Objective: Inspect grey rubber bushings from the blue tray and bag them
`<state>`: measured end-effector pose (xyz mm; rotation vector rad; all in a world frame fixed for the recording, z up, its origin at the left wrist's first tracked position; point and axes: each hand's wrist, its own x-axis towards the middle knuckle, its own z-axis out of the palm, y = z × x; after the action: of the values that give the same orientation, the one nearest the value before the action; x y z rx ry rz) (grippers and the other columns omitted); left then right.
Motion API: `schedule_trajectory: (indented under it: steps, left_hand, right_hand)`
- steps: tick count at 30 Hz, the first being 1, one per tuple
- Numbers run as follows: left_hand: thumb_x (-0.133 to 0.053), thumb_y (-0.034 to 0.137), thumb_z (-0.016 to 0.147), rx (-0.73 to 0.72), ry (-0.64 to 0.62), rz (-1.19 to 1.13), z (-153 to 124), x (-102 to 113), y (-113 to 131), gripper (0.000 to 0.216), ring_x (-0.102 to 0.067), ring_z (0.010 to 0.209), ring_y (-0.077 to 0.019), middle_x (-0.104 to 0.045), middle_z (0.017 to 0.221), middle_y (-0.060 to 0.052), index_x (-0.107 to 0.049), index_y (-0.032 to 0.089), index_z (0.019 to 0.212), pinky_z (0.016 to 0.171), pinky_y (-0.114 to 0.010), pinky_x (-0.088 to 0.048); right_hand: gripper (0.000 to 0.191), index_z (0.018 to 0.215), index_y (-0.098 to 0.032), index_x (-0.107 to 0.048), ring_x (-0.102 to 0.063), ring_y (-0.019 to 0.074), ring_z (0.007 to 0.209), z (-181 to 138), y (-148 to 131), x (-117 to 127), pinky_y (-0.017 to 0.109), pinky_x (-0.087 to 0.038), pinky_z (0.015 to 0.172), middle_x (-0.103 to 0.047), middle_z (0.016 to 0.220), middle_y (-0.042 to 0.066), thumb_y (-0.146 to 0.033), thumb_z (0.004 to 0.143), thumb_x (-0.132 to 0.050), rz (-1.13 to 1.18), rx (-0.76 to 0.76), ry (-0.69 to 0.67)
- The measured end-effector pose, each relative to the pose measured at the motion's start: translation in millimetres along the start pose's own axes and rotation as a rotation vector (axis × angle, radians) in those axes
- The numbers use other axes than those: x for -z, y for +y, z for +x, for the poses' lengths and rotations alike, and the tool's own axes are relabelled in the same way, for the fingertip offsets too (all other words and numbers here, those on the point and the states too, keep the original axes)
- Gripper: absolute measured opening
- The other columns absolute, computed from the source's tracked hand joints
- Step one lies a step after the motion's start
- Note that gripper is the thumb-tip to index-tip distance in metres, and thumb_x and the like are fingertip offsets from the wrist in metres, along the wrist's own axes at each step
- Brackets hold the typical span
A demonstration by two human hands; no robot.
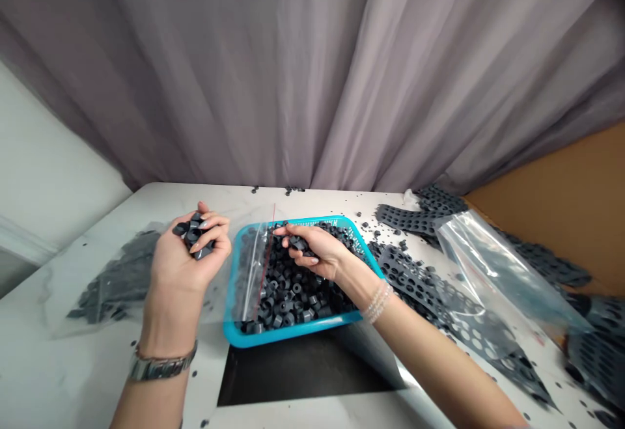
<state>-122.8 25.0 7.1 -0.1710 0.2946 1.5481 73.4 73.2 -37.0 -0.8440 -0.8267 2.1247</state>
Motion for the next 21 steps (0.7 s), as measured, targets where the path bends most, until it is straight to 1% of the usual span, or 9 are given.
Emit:
schedule_trajectory:
  steps: [2, 6, 9, 10, 12, 14, 15, 18, 21]
  left_hand:
    - [-0.033, 0.006, 0.081, -0.008, -0.012, -0.015, -2, 2, 12, 0.021, -0.045, 0.048, -0.0084, -0.041, 0.062, 0.001, -0.05, 0.016, 0.089, 0.028, -0.012, -0.029]
    - [-0.034, 0.005, 0.08, -0.041, -0.057, -0.076, -7, 1, 28, 0.021, -0.044, 0.047, -0.0074, -0.041, 0.062, 0.001, -0.05, 0.014, 0.088, 0.029, -0.012, -0.028]
    - [-0.035, 0.005, 0.079, -0.081, -0.091, -0.133, -11, 1, 33, 0.019, -0.044, 0.047, -0.0066, -0.041, 0.062, 0.002, -0.051, 0.013, 0.086, 0.029, -0.011, -0.028]
    - [-0.035, 0.006, 0.08, -0.092, -0.096, -0.149, -12, 1, 34, 0.018, -0.043, 0.047, -0.0065, -0.04, 0.062, 0.002, -0.051, 0.013, 0.086, 0.029, -0.01, -0.028]
    - [-0.035, 0.007, 0.081, -0.108, -0.098, -0.176, -14, 1, 35, 0.018, -0.043, 0.046, -0.0062, -0.039, 0.061, 0.002, -0.052, 0.012, 0.085, 0.028, -0.01, -0.027]
    - [-0.033, 0.008, 0.082, -0.117, -0.095, -0.196, -14, 1, 36, 0.019, -0.042, 0.046, -0.0061, -0.039, 0.061, 0.002, -0.052, 0.011, 0.084, 0.028, -0.01, -0.028]
    - [-0.032, 0.009, 0.083, -0.12, -0.094, -0.206, -15, 1, 38, 0.02, -0.042, 0.046, -0.0062, -0.039, 0.061, 0.001, -0.053, 0.01, 0.083, 0.029, -0.01, -0.029]
    - [-0.031, 0.01, 0.084, -0.133, -0.094, -0.233, -18, 1, 44, 0.022, -0.043, 0.047, -0.0062, -0.039, 0.06, 0.001, -0.054, 0.01, 0.081, 0.029, -0.009, -0.029]
    - [-0.032, 0.01, 0.084, -0.152, -0.104, -0.256, -22, 1, 53, 0.023, -0.043, 0.047, -0.0062, -0.04, 0.059, 0.001, -0.054, 0.01, 0.081, 0.03, -0.009, -0.029]
  right_hand:
    - [0.011, 0.081, -0.009, -0.066, -0.039, 0.0036, 0.033, 11, -1, -5, 0.012, -0.016, 0.026, -0.059, 0.052, -0.001, -0.011, 0.072, -0.059, -0.157, -0.029, 0.0]
    - [0.014, 0.081, -0.011, -0.068, -0.039, 0.0047, 0.03, 34, -3, -19, 0.013, -0.011, 0.026, -0.056, 0.043, -0.004, -0.009, 0.068, -0.062, -0.437, -0.084, -0.023]
    - [0.02, 0.087, -0.013, -0.068, -0.039, 0.0043, 0.032, 51, -2, -38, 0.012, -0.014, 0.027, -0.056, 0.046, -0.005, -0.015, 0.067, -0.068, -0.574, -0.117, -0.071]
    - [0.021, 0.089, -0.013, -0.067, -0.041, 0.0042, 0.034, 57, 0, -45, 0.012, -0.017, 0.028, -0.056, 0.049, -0.005, -0.019, 0.068, -0.069, -0.6, -0.12, -0.084]
    - [0.023, 0.09, -0.015, -0.065, -0.047, 0.0052, 0.041, 66, 4, -61, 0.012, -0.029, 0.032, -0.058, 0.057, -0.004, -0.027, 0.071, -0.069, -0.629, -0.121, -0.102]
    - [0.023, 0.092, -0.016, -0.063, -0.053, 0.0074, 0.051, 73, 9, -76, 0.016, -0.043, 0.041, -0.059, 0.065, -0.002, -0.031, 0.074, -0.067, -0.639, -0.121, -0.114]
    - [0.023, 0.092, -0.017, -0.061, -0.053, 0.0083, 0.054, 75, 10, -84, 0.019, -0.047, 0.045, -0.058, 0.067, -0.001, -0.033, 0.076, -0.064, -0.642, -0.118, -0.115]
    - [0.021, 0.092, -0.018, -0.058, -0.054, 0.0098, 0.057, 75, 10, -107, 0.024, -0.053, 0.051, -0.056, 0.07, -0.001, -0.036, 0.081, -0.056, -0.655, -0.103, -0.112]
    - [0.017, 0.091, -0.019, -0.056, -0.057, 0.0125, 0.06, 71, 6, -126, 0.033, -0.057, 0.056, -0.057, 0.076, 0.001, -0.033, 0.081, -0.054, -0.679, -0.077, -0.114]
